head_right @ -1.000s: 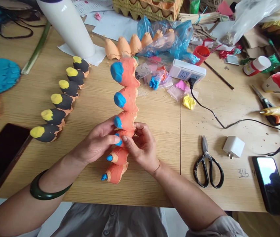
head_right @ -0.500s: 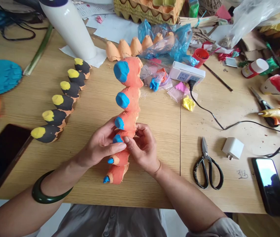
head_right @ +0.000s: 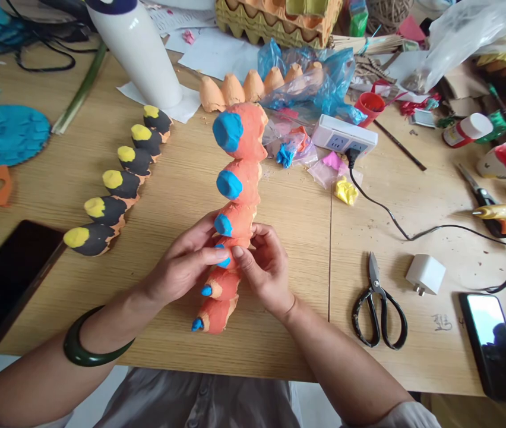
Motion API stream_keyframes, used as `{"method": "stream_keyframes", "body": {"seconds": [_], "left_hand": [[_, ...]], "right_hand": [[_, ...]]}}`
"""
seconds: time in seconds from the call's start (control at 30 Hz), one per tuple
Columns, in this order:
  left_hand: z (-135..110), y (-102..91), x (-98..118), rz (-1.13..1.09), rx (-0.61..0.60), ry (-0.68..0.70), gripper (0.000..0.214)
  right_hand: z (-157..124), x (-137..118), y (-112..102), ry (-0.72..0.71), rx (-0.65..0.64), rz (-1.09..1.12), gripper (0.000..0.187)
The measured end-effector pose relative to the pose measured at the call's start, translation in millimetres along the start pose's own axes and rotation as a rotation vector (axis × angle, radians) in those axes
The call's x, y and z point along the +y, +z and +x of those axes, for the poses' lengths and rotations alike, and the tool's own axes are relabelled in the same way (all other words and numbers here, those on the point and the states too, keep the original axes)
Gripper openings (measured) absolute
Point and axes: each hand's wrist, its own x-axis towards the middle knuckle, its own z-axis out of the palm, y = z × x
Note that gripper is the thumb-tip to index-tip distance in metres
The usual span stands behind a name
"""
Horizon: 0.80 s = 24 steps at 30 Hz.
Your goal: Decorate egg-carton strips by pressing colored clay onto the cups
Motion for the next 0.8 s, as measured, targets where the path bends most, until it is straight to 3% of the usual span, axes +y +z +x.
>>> {"method": "stream_keyframes", "body": {"seconds": [0.23,0.57,0.8], "left_hand": [[4.8,-3.5,4.0,-0.13,-0.085,0.008,0.041],[6.3,-2.1,4.4,-0.08,0.017,-0.028,0.032],[9.1,-3.9,5.0,-0.101,-0.028,-0.018,0.028]], "right_hand": [[7.0,-3.4,-3.4,0.102,-0.022,0.135,0.029],[7.8,-5.9,-5.4,0.159,-0.065,0.112,0.029],[9.8,-5.5,-5.1,0.189,-0.044,0.194,0.027]]}}
